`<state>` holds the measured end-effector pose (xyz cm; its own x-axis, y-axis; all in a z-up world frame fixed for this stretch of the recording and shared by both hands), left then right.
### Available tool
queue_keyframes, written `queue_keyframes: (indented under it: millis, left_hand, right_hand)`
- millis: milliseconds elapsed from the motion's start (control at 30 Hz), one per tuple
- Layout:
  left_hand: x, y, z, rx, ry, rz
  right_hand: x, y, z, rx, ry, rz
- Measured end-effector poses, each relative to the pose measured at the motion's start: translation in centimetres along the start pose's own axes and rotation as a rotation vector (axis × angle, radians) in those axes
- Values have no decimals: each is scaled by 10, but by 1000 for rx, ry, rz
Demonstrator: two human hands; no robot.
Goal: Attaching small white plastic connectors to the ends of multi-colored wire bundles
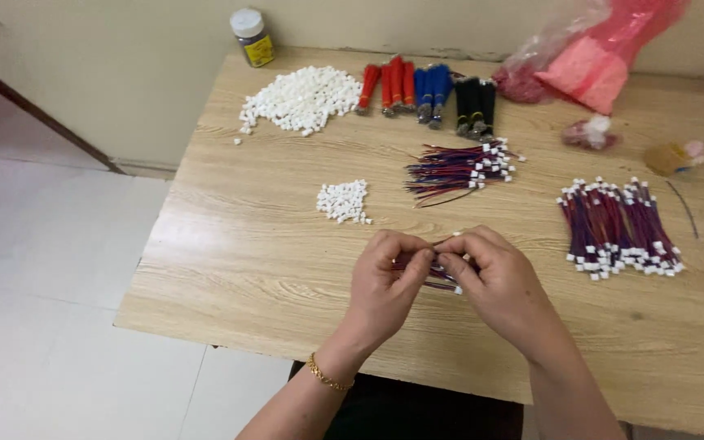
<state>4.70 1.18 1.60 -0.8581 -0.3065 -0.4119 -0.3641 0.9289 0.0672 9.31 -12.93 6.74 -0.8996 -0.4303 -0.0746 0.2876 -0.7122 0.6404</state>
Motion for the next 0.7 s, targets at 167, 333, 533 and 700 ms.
queue_keyframes:
  millis: [167,333,533,700]
  left_hand:
    - [-19,26,40,34,158,128]
    - [-26,77,114,-591,232,92]
    - [-29,50,134,-845,100,222]
    - [-36,39,150,-1084,-76,176]
  right_hand:
    - [-4,-9,-32,-128,-73,-67]
    - [-9,-19,-52,-228,-172,-130]
    - [-22,-30,-55,-284,-205,-75]
    - [-23,-26,-55,-202,-247,-47]
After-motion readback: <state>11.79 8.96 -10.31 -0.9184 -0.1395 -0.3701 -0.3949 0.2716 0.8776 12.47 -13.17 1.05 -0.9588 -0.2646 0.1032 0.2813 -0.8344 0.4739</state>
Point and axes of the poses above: each hand's wrist, its own x-axis away from the middle knuckle, its own y-axis out of the back of the hand, z = x × y, the point moved 6 cm from there along -x, towards the middle knuckle, and after that the axes turned 6 degrees about -y, right-handed, at the moved point
